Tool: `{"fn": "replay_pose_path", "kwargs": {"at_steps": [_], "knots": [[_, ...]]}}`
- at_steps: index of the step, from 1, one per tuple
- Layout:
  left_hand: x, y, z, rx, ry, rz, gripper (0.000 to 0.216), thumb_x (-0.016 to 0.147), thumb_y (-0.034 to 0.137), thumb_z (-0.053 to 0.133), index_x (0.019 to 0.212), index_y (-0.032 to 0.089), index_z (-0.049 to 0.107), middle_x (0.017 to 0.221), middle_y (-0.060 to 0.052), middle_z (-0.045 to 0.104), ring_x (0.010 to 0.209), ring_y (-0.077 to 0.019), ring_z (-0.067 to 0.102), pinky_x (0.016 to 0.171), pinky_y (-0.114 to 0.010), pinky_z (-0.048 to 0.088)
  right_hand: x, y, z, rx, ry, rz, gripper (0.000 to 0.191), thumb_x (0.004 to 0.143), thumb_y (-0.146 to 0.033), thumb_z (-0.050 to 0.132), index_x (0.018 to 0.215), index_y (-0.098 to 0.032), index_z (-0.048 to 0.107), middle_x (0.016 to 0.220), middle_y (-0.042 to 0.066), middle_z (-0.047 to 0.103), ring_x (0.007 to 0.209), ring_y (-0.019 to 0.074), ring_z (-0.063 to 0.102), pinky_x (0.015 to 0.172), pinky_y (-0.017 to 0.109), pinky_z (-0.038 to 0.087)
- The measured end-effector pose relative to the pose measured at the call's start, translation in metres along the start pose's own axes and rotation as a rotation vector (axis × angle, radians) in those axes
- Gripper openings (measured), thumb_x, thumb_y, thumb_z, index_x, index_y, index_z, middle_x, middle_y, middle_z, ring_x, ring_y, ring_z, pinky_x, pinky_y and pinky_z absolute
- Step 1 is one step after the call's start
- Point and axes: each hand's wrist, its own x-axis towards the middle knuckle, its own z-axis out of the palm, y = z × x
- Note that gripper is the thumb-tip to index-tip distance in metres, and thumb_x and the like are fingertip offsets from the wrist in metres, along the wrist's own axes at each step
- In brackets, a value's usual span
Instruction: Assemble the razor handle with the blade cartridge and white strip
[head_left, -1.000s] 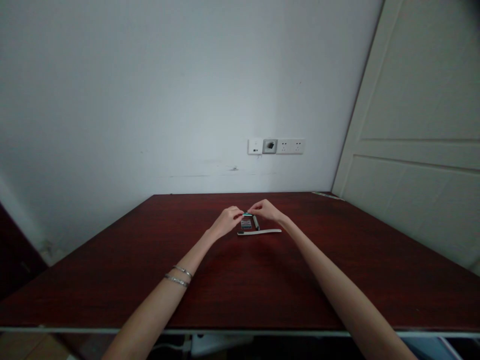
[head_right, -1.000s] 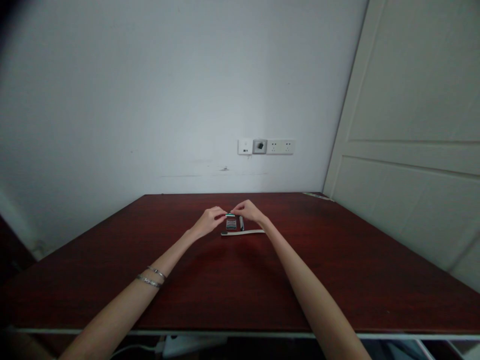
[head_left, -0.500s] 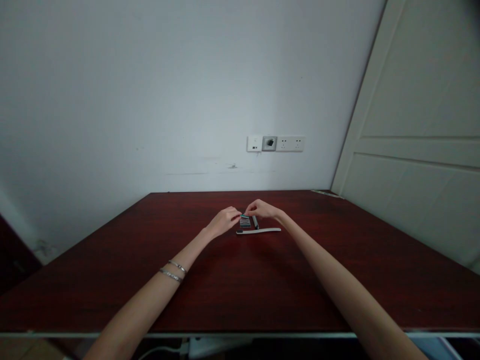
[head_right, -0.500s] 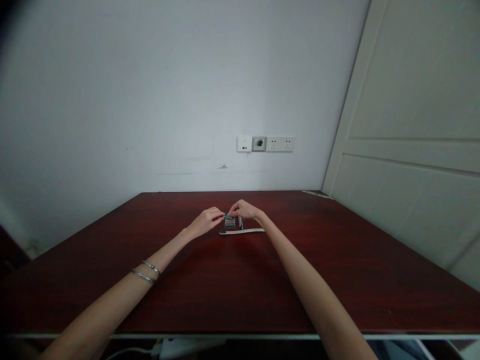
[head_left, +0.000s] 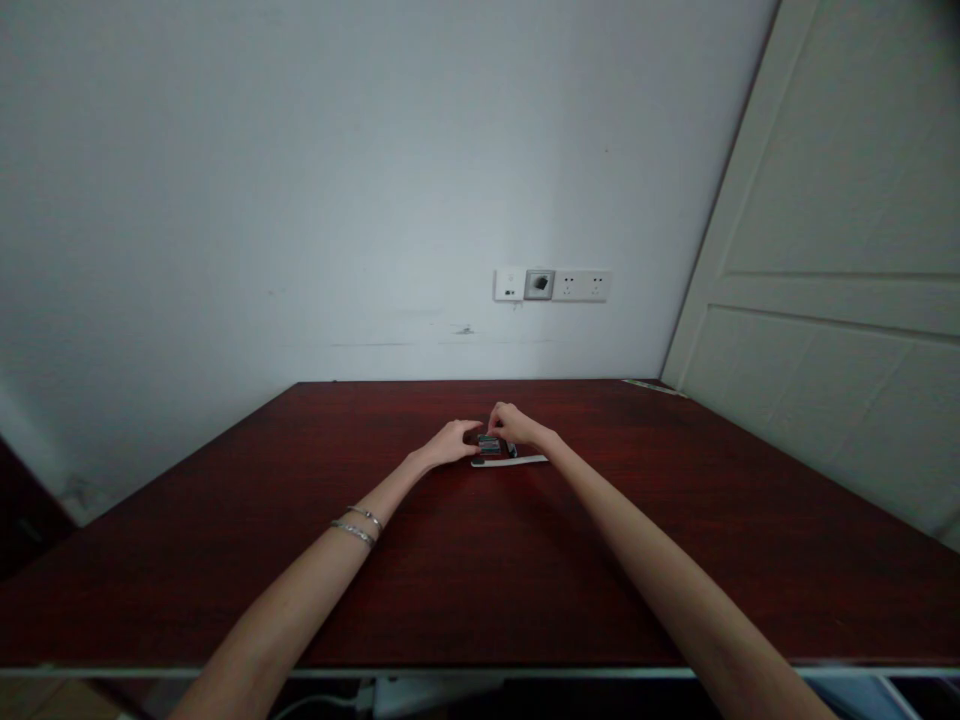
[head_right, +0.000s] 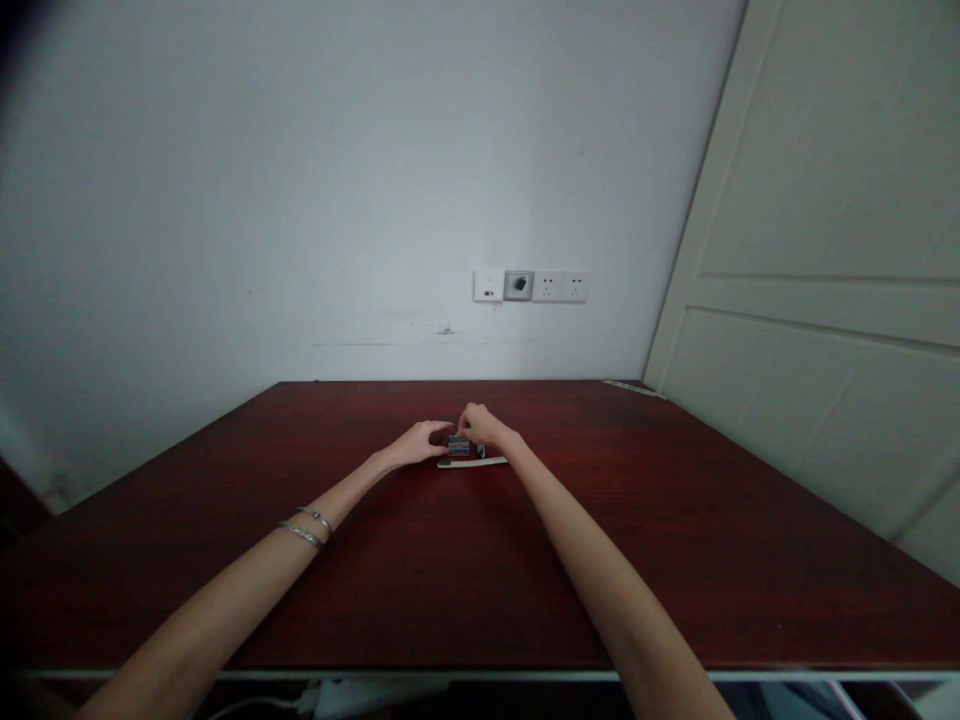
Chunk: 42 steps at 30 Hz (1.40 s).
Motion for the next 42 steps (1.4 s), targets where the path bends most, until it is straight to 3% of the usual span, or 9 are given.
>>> {"fn": "replay_pose_path", "kwargs": {"at_steps": [4,10,19,27,33,38,42], "knots": [[0.002,0.001,0.0,-0.044,-0.021,-0.012,0.045,0.064,0.019,0.065,0.109,0.014,0.062,0.104,-0.009,0.066,0.092,-0.022,0.06,0.083,-0.031,0.044,-0.001,0.001,0.003,0.001,-0.018,0.008,0.014,0.067,-0.01,0.06,0.072,-0.013,0.073,0.075,0.009,0.069,0.074,0.0174,0.063,0.067,0.021,0.044],[0.003,-0.001,0.001,-0.043,-0.052,0.004,0.047,0.065,0.02,0.063,0.112,0.015,0.06,0.108,-0.008,0.064,0.094,-0.0211,0.06,0.083,-0.029,0.044,-0.002,0.003,0.007,0.01,-0.038,0.019,0.017,0.066,-0.008,0.057,0.07,-0.013,0.073,0.071,0.007,0.07,0.068,0.0157,0.063,0.063,0.019,0.044],[0.007,-0.003,0.003,-0.036,-0.055,0.001,0.043,0.064,0.021,0.064,0.106,0.014,0.062,0.1,-0.006,0.066,0.086,-0.019,0.061,0.078,-0.027,0.045,-0.002,-0.002,0.007,-0.042,0.003,0.001,0.019,0.063,-0.006,0.055,0.065,-0.013,0.073,0.069,0.008,0.069,0.068,0.0168,0.061,0.067,0.022,0.043],[0.004,-0.006,0.006,-0.051,-0.026,-0.005,0.042,0.064,0.023,0.065,0.105,0.014,0.063,0.101,-0.008,0.066,0.087,-0.0196,0.061,0.079,-0.028,0.044,-0.011,-0.008,0.0,-0.124,-0.012,-0.112,0.02,0.067,-0.006,0.054,0.067,-0.013,0.072,0.095,0.01,0.064,0.091,0.0199,0.054,0.084,0.024,0.036],[0.003,-0.006,0.006,-0.043,-0.008,-0.013,0.041,0.064,0.024,0.065,0.104,0.013,0.063,0.098,-0.007,0.067,0.084,-0.0193,0.061,0.077,-0.027,0.045,-0.019,-0.003,-0.005,-0.198,-0.015,-0.195,0.028,0.072,-0.007,0.048,0.081,-0.015,0.073,0.103,0.01,0.059,0.096,0.021,0.047,0.083,0.025,0.035],[0.004,-0.006,0.007,-0.052,-0.009,-0.01,0.042,0.064,0.023,0.066,0.105,0.014,0.063,0.1,-0.007,0.066,0.086,-0.0197,0.061,0.078,-0.028,0.045,-0.02,0.008,-0.008,-0.154,0.04,-0.141,0.029,0.073,-0.01,0.048,0.087,-0.017,0.072,0.099,0.009,0.062,0.096,0.0196,0.05,0.084,0.024,0.035],[0.004,-0.009,0.009,-0.083,0.001,-0.017,0.047,0.063,0.02,0.066,0.109,0.013,0.06,0.107,-0.008,0.064,0.095,-0.0207,0.059,0.084,-0.029,0.044,-0.025,0.012,-0.015,-0.139,0.044,-0.008,0.028,0.073,-0.015,0.05,0.09,-0.018,0.071,0.094,0.007,0.066,0.088,0.0183,0.057,0.076,0.021,0.039]]}}
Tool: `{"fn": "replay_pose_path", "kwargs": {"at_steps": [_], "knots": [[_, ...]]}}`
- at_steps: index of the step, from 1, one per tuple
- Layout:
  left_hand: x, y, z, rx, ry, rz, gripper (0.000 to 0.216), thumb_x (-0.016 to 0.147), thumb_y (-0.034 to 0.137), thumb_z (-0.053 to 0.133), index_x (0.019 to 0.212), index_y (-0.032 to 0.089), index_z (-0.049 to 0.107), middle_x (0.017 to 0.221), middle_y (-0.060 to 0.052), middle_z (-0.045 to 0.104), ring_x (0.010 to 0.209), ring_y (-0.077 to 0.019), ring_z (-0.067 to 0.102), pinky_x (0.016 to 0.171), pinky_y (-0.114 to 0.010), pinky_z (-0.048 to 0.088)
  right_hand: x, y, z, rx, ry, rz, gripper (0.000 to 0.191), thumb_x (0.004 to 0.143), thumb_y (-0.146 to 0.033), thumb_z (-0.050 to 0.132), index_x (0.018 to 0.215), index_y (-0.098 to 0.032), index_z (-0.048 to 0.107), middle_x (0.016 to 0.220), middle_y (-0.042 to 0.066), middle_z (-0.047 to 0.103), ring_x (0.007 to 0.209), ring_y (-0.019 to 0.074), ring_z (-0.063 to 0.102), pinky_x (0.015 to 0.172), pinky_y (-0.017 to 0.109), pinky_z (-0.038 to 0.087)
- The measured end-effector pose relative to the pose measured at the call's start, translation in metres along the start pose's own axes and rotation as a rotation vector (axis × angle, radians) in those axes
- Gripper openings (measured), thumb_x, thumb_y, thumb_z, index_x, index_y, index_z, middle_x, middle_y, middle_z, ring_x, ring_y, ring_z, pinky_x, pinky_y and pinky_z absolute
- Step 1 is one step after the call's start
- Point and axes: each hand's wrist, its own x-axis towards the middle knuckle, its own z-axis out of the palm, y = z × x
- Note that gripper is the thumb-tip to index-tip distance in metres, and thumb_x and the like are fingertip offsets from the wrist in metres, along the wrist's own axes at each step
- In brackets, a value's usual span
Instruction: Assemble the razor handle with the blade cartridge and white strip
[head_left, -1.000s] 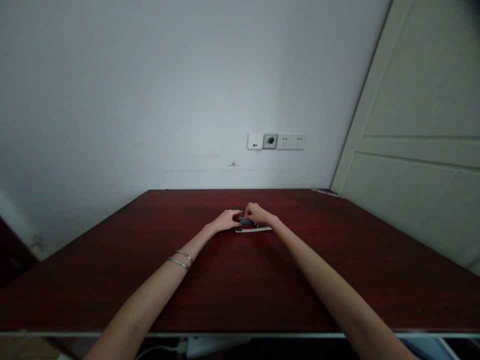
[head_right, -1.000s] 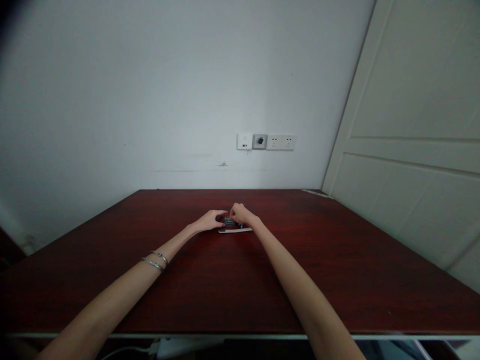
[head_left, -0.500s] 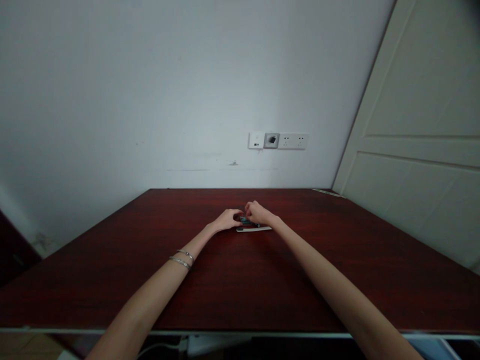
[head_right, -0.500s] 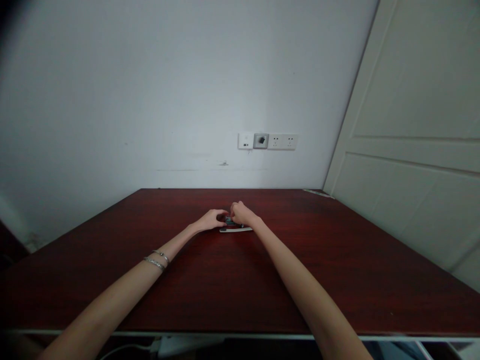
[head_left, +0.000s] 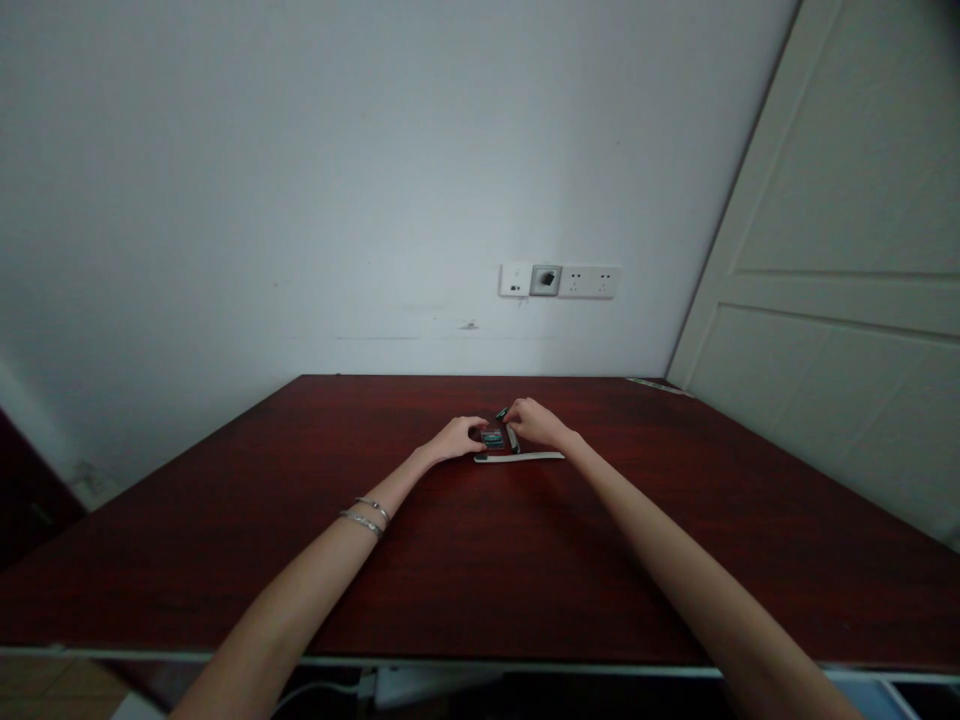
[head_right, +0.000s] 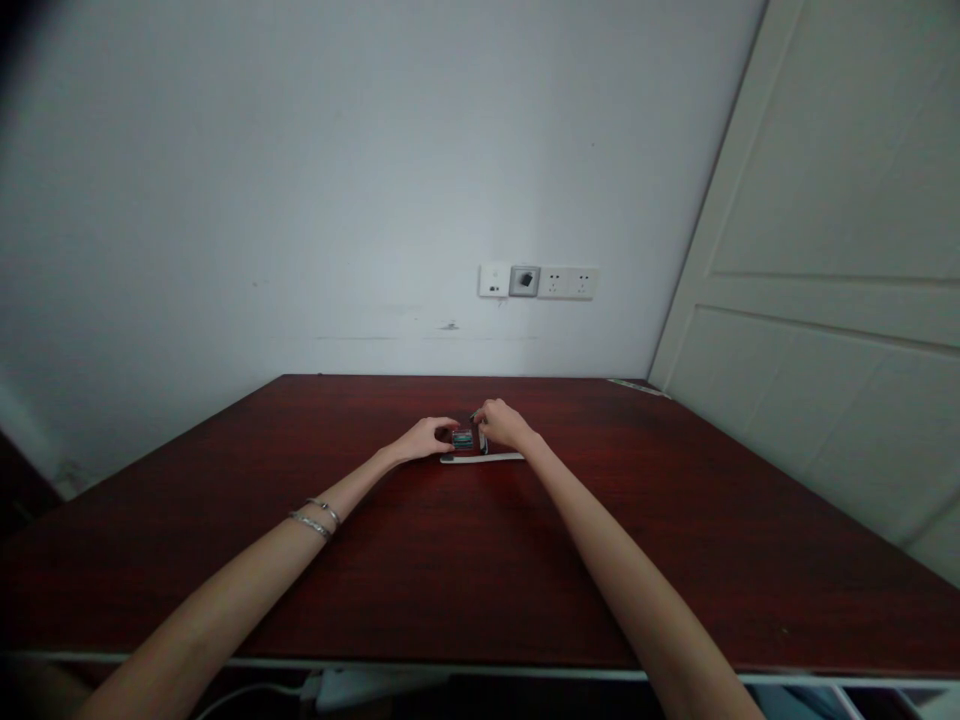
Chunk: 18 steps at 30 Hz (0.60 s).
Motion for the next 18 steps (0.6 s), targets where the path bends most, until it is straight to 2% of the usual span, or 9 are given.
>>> {"fn": "replay_pose_path", "kwargs": {"at_steps": [3,6,14,18], "knots": [[0.0,-0.002,0.002,-0.023,0.013,0.013,0.051,0.063,0.02,0.067,0.113,0.014,0.058,0.111,-0.009,0.062,0.099,-0.0209,0.058,0.088,-0.029,0.043,-0.005,0.001,-0.005,0.017,-0.026,0.134,0.027,0.074,-0.02,0.051,0.093,-0.019,0.071,0.088,0.006,0.069,0.081,0.0179,0.061,0.067,0.02,0.04],[0.0,-0.002,0.003,-0.034,0.031,0.024,0.052,0.063,0.019,0.067,0.114,0.014,0.057,0.113,-0.008,0.061,0.102,-0.0204,0.057,0.091,-0.029,0.041,-0.011,0.001,-0.01,0.015,-0.057,0.191,0.026,0.074,-0.023,0.053,0.092,-0.02,0.071,0.089,0.006,0.069,0.082,0.0179,0.062,0.066,0.02,0.041],[0.001,-0.002,-0.002,-0.01,0.001,-0.007,0.049,0.064,0.023,0.066,0.111,0.015,0.059,0.111,-0.008,0.062,0.099,-0.0206,0.058,0.088,-0.028,0.042,-0.031,-0.002,-0.021,0.092,-0.222,0.097,0.023,0.07,-0.022,0.056,0.086,-0.021,0.072,0.083,0.003,0.07,0.077,0.0166,0.063,0.065,0.019,0.042],[0.002,-0.001,-0.003,0.031,-0.037,-0.023,0.038,0.066,0.025,0.064,0.103,0.015,0.063,0.104,-0.006,0.065,0.093,-0.0194,0.06,0.085,-0.026,0.043,-0.043,-0.002,-0.023,0.17,-0.256,0.059,0.025,0.07,-0.024,0.058,0.091,-0.018,0.071,0.086,0.004,0.07,0.076,0.0155,0.062,0.065,0.019,0.042]]}}
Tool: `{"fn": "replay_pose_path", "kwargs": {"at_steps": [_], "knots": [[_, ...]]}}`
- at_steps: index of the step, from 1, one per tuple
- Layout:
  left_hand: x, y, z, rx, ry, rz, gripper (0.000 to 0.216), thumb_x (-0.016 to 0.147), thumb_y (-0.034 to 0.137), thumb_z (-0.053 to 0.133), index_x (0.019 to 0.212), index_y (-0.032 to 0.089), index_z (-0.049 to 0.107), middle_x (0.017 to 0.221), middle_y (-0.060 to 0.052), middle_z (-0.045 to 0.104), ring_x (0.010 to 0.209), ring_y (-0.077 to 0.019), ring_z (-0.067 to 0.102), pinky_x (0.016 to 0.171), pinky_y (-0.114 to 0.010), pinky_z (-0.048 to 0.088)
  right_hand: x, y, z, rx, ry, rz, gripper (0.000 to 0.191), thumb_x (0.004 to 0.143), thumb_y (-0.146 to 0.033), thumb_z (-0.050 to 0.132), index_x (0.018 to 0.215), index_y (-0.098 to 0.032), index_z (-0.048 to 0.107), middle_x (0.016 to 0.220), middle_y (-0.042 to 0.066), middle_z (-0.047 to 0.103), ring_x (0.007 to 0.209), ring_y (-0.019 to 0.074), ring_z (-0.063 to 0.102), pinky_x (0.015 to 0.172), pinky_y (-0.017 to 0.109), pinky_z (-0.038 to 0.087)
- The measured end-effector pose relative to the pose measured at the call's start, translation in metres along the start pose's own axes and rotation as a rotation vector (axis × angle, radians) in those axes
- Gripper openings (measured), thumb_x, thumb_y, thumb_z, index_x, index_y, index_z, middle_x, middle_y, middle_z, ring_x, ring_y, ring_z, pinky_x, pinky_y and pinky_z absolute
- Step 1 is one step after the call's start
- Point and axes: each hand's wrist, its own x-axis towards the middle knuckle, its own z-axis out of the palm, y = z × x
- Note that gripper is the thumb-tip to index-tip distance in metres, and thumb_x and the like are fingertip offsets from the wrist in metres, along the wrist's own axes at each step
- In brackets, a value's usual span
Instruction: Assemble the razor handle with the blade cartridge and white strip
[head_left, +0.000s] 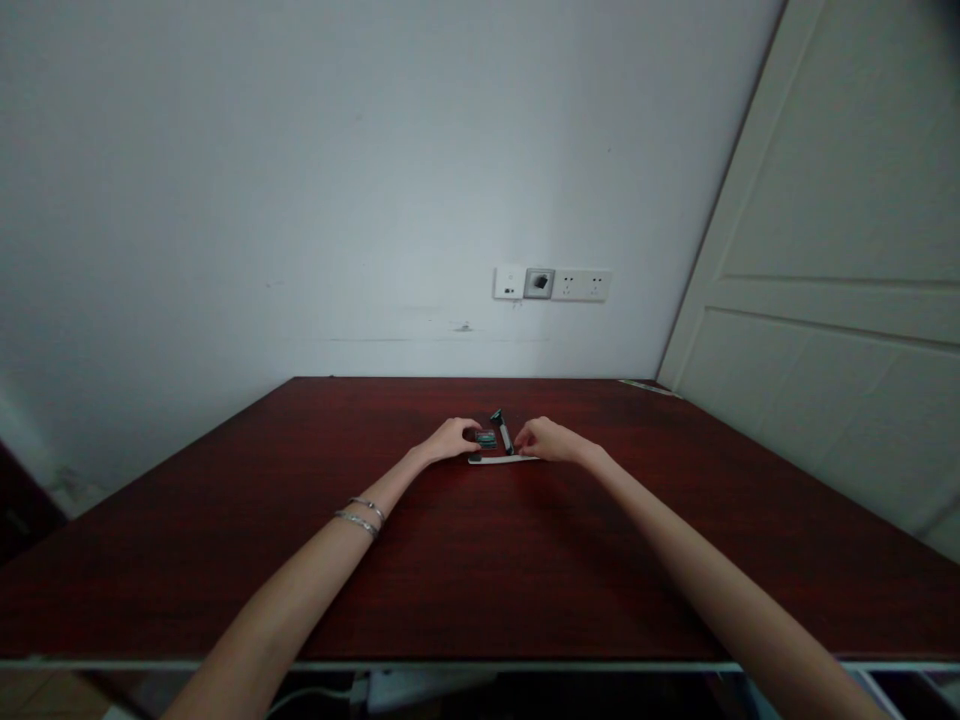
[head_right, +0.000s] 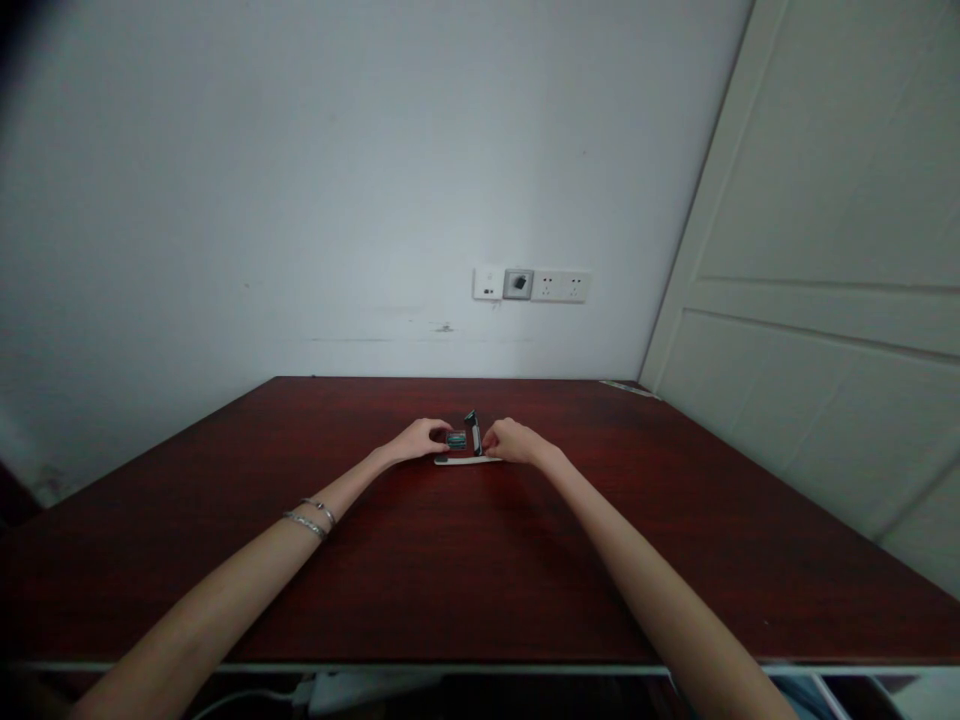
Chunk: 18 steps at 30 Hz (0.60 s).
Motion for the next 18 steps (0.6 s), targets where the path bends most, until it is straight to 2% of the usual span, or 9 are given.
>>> {"fn": "replay_pose_path", "kwargs": {"at_steps": [6,9,13,18], "knots": [[0.001,-0.002,0.001,0.012,0.027,-0.035,0.037,0.064,0.028,0.066,0.1,0.016,0.064,0.101,-0.006,0.066,0.09,-0.0189,0.06,0.082,-0.026,0.044,-0.014,0.003,0.002,-0.041,-0.023,0.038,0.022,0.072,-0.029,0.06,0.085,-0.016,0.07,0.083,0.005,0.069,0.071,0.0149,0.061,0.059,0.019,0.039],[0.003,-0.005,0.002,-0.028,0.037,-0.047,0.037,0.063,0.027,0.067,0.098,0.015,0.064,0.098,-0.006,0.066,0.088,-0.019,0.06,0.081,-0.026,0.045,-0.017,0.007,0.005,-0.083,0.006,0.067,0.02,0.072,-0.028,0.061,0.086,-0.017,0.07,0.087,0.006,0.068,0.076,0.0159,0.06,0.064,0.02,0.04],[0.002,-0.01,0.005,-0.085,0.063,-0.018,0.035,0.061,0.025,0.068,0.094,0.015,0.064,0.094,-0.005,0.066,0.085,-0.0185,0.061,0.081,-0.028,0.045,-0.018,0.011,0.008,-0.098,0.047,0.027,0.017,0.074,-0.025,0.059,0.085,-0.018,0.07,0.091,0.007,0.067,0.082,0.0172,0.06,0.072,0.022,0.04],[-0.002,-0.023,0.005,-0.106,0.155,-0.038,0.037,0.06,0.024,0.068,0.095,0.015,0.061,0.093,-0.006,0.065,0.085,-0.018,0.061,0.082,-0.029,0.045,-0.025,0.013,0.004,-0.044,0.056,-0.091,0.02,0.076,-0.025,0.056,0.083,-0.015,0.071,0.085,0.008,0.067,0.079,0.0173,0.06,0.072,0.023,0.042]]}}
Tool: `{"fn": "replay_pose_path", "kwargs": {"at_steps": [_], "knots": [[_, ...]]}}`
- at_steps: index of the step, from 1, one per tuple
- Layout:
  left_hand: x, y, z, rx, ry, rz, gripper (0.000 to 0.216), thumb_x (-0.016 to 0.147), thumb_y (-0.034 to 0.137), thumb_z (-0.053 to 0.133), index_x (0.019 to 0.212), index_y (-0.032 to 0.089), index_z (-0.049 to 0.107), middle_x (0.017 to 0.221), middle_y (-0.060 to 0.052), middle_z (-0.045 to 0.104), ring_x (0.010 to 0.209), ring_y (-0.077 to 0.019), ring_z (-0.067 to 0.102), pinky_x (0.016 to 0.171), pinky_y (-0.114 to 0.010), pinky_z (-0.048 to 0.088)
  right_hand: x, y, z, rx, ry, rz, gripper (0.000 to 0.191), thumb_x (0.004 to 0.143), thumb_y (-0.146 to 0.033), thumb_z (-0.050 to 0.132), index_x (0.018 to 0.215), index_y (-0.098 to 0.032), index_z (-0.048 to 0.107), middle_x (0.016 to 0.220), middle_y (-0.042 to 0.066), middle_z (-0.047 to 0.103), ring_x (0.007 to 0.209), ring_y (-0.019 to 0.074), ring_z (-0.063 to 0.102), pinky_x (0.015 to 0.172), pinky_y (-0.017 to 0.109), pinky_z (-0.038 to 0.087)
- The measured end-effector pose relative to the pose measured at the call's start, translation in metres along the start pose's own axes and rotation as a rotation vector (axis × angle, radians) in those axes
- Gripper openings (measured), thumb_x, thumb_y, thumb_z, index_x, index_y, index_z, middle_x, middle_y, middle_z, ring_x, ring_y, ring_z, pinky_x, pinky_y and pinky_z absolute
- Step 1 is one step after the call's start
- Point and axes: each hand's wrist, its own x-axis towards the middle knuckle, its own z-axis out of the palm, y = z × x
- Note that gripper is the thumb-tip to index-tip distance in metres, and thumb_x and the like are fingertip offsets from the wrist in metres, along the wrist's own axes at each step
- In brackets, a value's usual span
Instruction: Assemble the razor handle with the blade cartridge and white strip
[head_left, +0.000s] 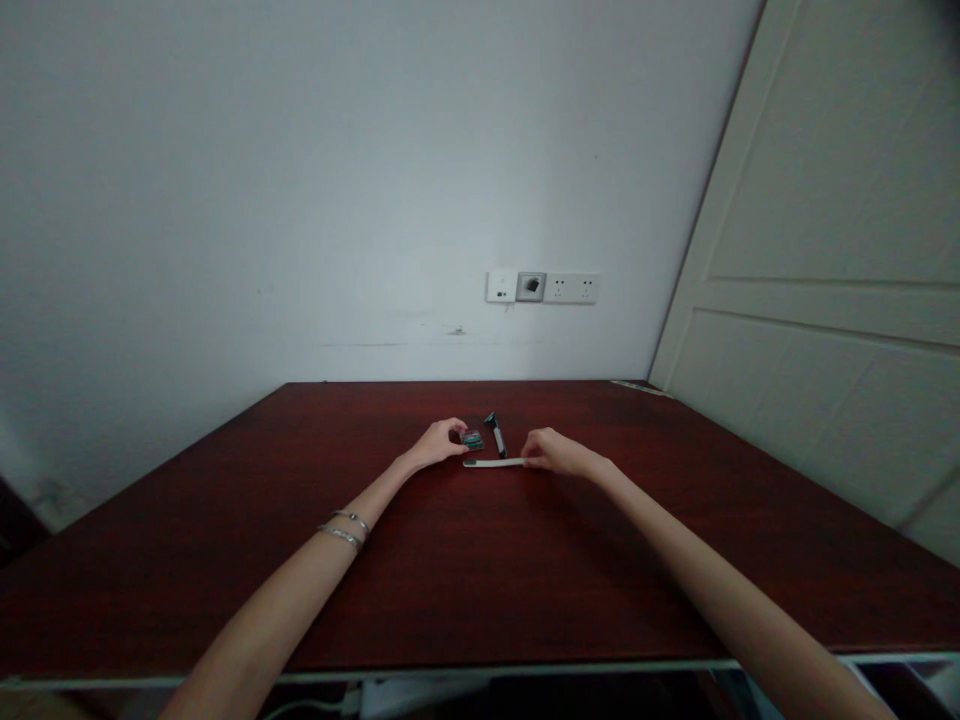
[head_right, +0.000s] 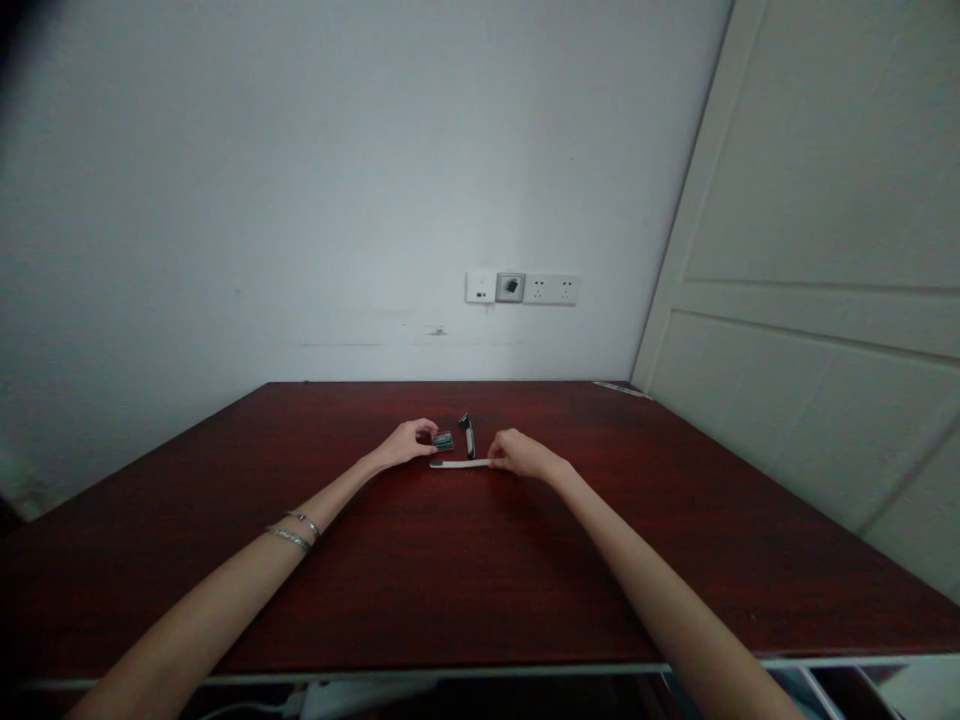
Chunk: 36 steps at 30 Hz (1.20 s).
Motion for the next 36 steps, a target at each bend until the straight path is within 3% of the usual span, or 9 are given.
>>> {"fn": "replay_pose_path", "kwargs": {"at_steps": [4,9,14,19,22,26,36], "knots": [[0.002,-0.003,-0.003,-0.007,0.091,-0.005,0.042,0.061,0.025,0.068,0.1,0.015,0.057,0.091,-0.005,0.064,0.085,-0.0174,0.06,0.083,-0.031,0.045,-0.023,0.011,-0.015,0.04,0.11,-0.014,0.023,0.075,-0.028,0.056,0.082,-0.014,0.072,0.081,0.008,0.068,0.073,0.0165,0.059,0.067,0.023,0.042],[0.022,0.023,0.014,-0.019,0.096,0.04,0.047,0.061,0.024,0.068,0.106,0.015,0.053,0.093,-0.005,0.063,0.088,-0.0168,0.059,0.085,-0.03,0.043,-0.064,0.051,-0.034,0.104,0.257,0.299,0.027,0.073,-0.033,0.055,0.078,-0.013,0.073,0.068,0.005,0.068,0.06,0.0147,0.058,0.056,0.022,0.042],[0.054,0.07,0.066,0.033,0.005,0.076,0.05,0.063,0.022,0.065,0.11,0.015,0.051,0.097,-0.005,0.062,0.089,-0.0172,0.058,0.084,-0.03,0.043,-0.09,0.089,-0.038,0.081,0.375,0.593,0.024,0.068,-0.031,0.059,0.075,-0.013,0.074,0.067,0.006,0.069,0.064,0.0175,0.062,0.056,0.021,0.042],[0.084,0.107,0.129,0.081,-0.108,0.14,0.056,0.066,0.027,0.065,0.116,0.013,0.047,0.103,-0.01,0.061,0.094,-0.0209,0.058,0.084,-0.031,0.043,-0.098,0.11,-0.033,0.03,0.445,0.807,0.021,0.066,-0.028,0.062,0.074,-0.014,0.074,0.072,0.01,0.07,0.073,0.021,0.064,0.062,0.023,0.044],[0.096,0.123,0.156,0.121,-0.139,0.137,0.059,0.067,0.029,0.065,0.12,0.015,0.044,0.106,-0.011,0.06,0.098,-0.023,0.057,0.085,-0.032,0.042,-0.102,0.119,-0.031,0.01,0.416,0.864,0.02,0.066,-0.029,0.061,0.074,-0.014,0.074,0.074,0.011,0.07,0.072,0.0212,0.064,0.06,0.023,0.044],[0.105,0.134,0.176,0.164,-0.163,0.096,0.06,0.067,0.031,0.065,0.121,0.015,0.042,0.107,-0.012,0.059,0.101,-0.026,0.056,0.086,-0.035,0.041,-0.106,0.129,-0.027,-0.017,0.398,0.906,0.021,0.066,-0.032,0.062,0.074,-0.016,0.073,0.074,0.011,0.07,0.072,0.0215,0.065,0.06,0.024,0.044],[0.105,0.133,0.184,0.173,-0.183,0.118,0.059,0.066,0.034,0.066,0.12,0.016,0.047,0.108,-0.012,0.06,0.099,-0.0249,0.057,0.085,-0.034,0.042,-0.106,0.133,-0.021,-0.018,0.38,0.917,0.022,0.067,-0.035,0.062,0.076,-0.017,0.072,0.078,0.01,0.07,0.075,0.0225,0.064,0.062,0.025,0.044]]}}
